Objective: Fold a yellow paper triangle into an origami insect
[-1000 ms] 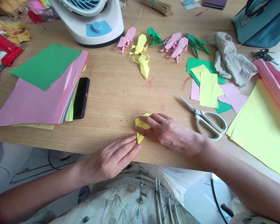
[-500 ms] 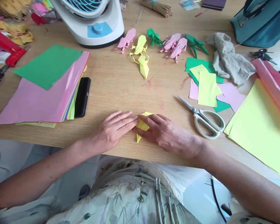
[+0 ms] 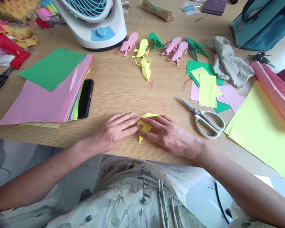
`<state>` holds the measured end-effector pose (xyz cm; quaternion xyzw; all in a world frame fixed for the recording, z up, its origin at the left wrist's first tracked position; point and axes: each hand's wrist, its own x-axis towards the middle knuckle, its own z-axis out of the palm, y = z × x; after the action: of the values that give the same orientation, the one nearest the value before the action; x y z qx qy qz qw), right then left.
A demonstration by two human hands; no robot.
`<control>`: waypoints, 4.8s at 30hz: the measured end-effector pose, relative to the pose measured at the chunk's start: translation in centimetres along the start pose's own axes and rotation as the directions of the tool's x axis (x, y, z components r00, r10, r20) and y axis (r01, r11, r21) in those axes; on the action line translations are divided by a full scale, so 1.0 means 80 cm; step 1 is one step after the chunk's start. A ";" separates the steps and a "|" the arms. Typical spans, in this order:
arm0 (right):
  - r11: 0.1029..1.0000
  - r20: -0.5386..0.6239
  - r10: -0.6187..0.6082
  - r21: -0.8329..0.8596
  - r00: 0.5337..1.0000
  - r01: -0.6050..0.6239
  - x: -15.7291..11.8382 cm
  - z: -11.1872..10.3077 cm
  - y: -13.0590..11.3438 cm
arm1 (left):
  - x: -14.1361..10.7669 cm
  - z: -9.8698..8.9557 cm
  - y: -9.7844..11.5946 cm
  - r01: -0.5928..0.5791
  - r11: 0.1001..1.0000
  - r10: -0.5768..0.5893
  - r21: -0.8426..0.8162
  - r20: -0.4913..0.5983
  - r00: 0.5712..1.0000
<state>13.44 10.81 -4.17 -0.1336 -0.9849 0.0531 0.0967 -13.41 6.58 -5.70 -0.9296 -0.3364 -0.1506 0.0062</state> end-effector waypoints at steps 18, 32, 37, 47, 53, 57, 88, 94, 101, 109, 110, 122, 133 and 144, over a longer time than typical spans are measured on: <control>0.989 -0.091 -0.028 0.143 0.995 0.041 0.001 0.003 -0.001 | 0.002 -0.003 -0.002 -0.058 0.998 0.058 -0.005 -0.003 0.998; 0.987 -0.118 -0.021 0.155 0.993 0.039 -0.001 0.006 -0.001 | 0.002 -0.005 -0.012 -0.176 0.967 0.182 -0.186 0.013 0.983; 0.984 -0.093 -0.018 0.176 0.995 0.035 -0.002 0.006 -0.001 | 0.003 -0.007 -0.012 -0.155 0.958 0.163 -0.239 0.014 0.987; 0.987 -0.069 -0.037 0.156 0.997 0.047 -0.002 0.006 0.000 | 0.003 -0.006 -0.013 -0.233 0.957 0.230 -0.175 -0.037 0.973; 0.989 -0.030 -0.036 0.146 0.999 0.040 -0.001 0.005 0.000 | 0.003 -0.006 -0.012 -0.233 0.955 0.228 -0.186 -0.050 0.972; 0.990 -0.029 -0.038 0.132 0.999 0.041 0.000 0.005 0.000 | 0.002 -0.005 -0.012 -0.229 0.955 0.225 -0.188 -0.046 0.973; 0.984 -0.087 0.121 0.145 0.989 -0.107 -0.010 0.008 -0.046 | 0.003 -0.008 -0.011 -0.199 0.960 0.192 -0.197 -0.056 0.980; 0.986 -0.016 0.125 0.115 0.992 -0.122 -0.013 0.006 -0.051 | 0.002 -0.004 -0.011 -0.156 0.976 0.152 -0.155 -0.040 0.988; 0.981 -0.018 0.148 0.130 0.989 -0.145 -0.015 0.009 -0.052 | -0.003 -0.015 0.003 -0.046 0.999 0.046 0.002 0.121 0.992; 0.962 -0.059 0.181 0.218 0.982 -0.164 -0.013 0.010 -0.051 | -0.024 -0.030 0.025 -0.054 0.998 0.048 0.015 0.261 0.964; 0.961 -0.055 0.182 0.221 0.982 -0.166 -0.013 0.010 -0.051 | -0.024 -0.031 0.025 -0.039 0.999 0.031 0.020 0.279 0.960; 0.959 -0.053 0.183 0.228 0.982 -0.167 -0.011 0.010 -0.049 | -0.019 -0.025 0.035 0.124 0.984 -0.154 0.129 0.255 0.955; 0.960 -0.059 0.180 0.228 0.982 -0.163 -0.013 0.012 -0.050 | -0.004 -0.018 0.024 0.269 0.954 -0.294 0.131 0.234 0.927; 0.966 -0.105 0.166 0.216 0.981 -0.141 -0.007 0.012 -0.053 | 0.009 -0.009 0.015 0.006 1.000 0.000 -0.022 0.264 0.965</control>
<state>12.71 6.52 -4.63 -0.2017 -0.9529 0.1545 0.1658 -12.29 6.00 -4.73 -0.9408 -0.3341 -0.0294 -0.0495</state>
